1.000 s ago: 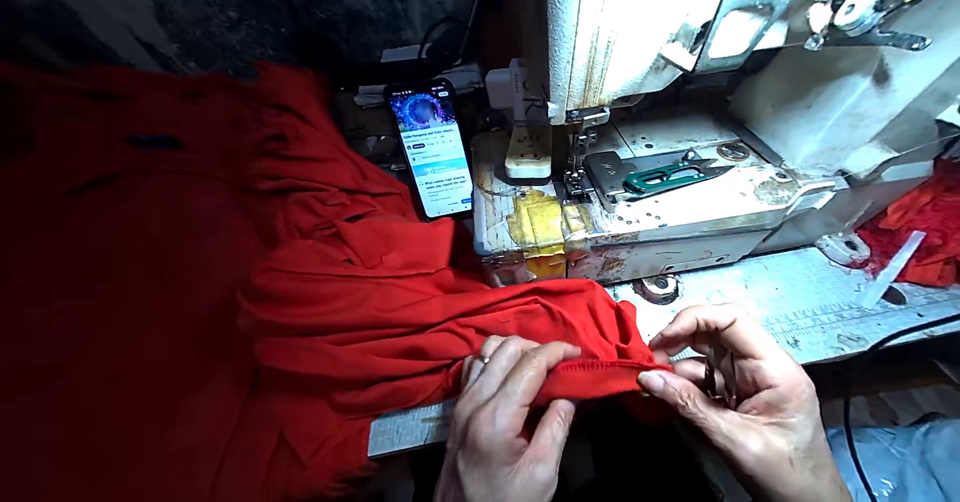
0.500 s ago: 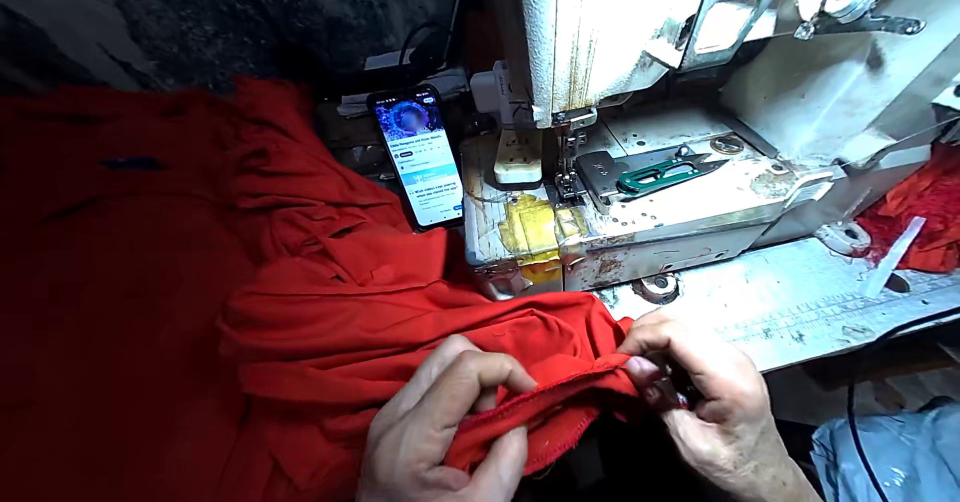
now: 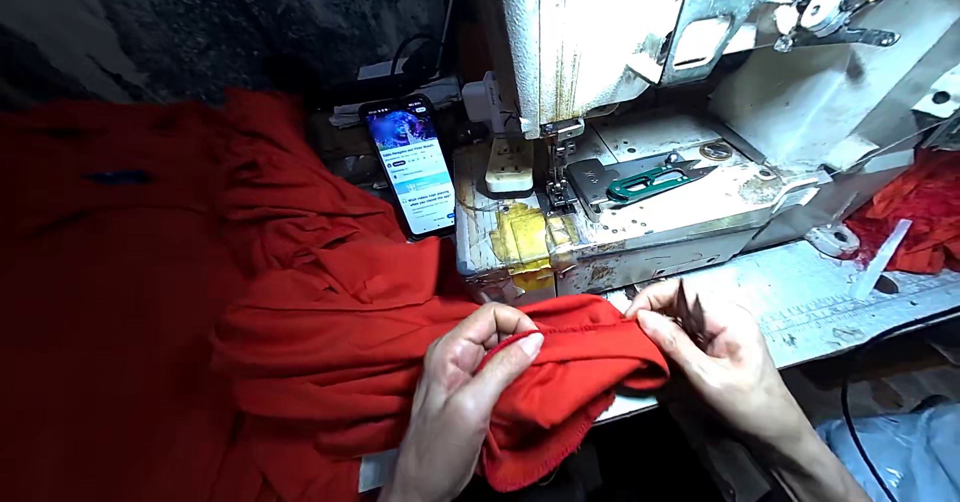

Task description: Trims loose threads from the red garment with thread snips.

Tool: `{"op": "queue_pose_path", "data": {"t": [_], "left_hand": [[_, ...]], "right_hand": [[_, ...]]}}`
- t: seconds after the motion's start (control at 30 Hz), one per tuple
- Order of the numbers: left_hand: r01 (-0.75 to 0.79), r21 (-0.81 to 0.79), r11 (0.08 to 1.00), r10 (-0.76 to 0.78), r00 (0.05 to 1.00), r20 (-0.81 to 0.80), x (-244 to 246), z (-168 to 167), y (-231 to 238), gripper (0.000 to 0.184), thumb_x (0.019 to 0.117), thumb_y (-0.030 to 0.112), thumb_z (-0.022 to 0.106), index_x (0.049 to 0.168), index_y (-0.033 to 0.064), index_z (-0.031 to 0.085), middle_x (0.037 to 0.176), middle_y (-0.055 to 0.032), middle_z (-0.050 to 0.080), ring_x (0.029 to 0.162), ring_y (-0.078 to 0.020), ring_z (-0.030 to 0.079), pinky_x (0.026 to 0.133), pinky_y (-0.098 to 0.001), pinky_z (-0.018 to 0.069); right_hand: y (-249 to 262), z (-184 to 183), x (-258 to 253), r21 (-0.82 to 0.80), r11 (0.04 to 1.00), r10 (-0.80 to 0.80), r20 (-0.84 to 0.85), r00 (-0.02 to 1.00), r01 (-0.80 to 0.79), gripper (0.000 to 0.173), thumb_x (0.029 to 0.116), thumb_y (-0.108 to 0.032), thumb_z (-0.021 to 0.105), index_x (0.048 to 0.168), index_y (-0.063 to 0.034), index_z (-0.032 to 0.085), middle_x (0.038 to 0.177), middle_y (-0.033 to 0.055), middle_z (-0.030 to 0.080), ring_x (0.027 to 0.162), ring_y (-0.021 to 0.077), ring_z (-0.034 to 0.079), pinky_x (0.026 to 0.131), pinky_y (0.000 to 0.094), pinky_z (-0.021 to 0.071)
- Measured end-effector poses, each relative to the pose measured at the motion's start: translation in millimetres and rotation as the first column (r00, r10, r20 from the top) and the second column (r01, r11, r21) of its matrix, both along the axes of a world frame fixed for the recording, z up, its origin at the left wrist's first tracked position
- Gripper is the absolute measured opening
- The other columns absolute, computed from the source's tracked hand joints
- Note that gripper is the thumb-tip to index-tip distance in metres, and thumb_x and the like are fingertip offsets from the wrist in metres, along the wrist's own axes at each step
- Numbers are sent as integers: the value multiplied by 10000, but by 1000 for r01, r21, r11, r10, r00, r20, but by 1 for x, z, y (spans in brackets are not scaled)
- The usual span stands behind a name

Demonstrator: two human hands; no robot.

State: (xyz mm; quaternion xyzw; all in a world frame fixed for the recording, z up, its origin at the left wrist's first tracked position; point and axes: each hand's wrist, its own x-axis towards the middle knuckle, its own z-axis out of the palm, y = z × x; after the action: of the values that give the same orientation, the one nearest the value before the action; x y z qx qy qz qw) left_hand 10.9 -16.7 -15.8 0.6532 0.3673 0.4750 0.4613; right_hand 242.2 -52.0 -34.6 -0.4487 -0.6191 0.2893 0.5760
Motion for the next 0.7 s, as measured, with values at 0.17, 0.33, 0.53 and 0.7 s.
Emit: {"op": "queue_pose_path", "data": {"t": [0.17,0.33,0.53,0.7], "left_hand": [[11,0,1000,-11,1000,-19,9,-22,10,93,928,167,637,919,123,718,822,2,683,765,-86,648,678,-211,532],[42,25,999,-43,999,27,8,-24,8,73,904,185,692,925,121,718,831,6,683,769,-72,650,692,-197,542],[56,-28,998,-53,994,96,9,-24,9,87,854,161,761,906,119,706,760,5,649,688,-55,617,632,-168,516],[23,-25,999,-23,1000,21,5,-22,10,93,908,156,687,942,93,747,867,-17,715,819,-103,678,738,-224,564]], "right_hand": [[3,-9,4,-59,990,-118,96,988,124,178,967,-98,586,1044,-134,743,924,-48,694,659,28,610,559,168,520],[-9,8,-6,-17,998,-67,29,997,68,207,945,-161,677,1144,-134,730,1056,-53,720,603,-3,596,508,153,522],[10,2,-15,38,995,-102,174,980,97,29,895,-127,704,867,-127,711,802,-62,655,701,12,617,599,161,523],[-4,9,-4,-80,984,-170,-109,979,162,104,954,-126,649,1037,-151,706,794,-31,631,450,34,480,400,176,444]]}}
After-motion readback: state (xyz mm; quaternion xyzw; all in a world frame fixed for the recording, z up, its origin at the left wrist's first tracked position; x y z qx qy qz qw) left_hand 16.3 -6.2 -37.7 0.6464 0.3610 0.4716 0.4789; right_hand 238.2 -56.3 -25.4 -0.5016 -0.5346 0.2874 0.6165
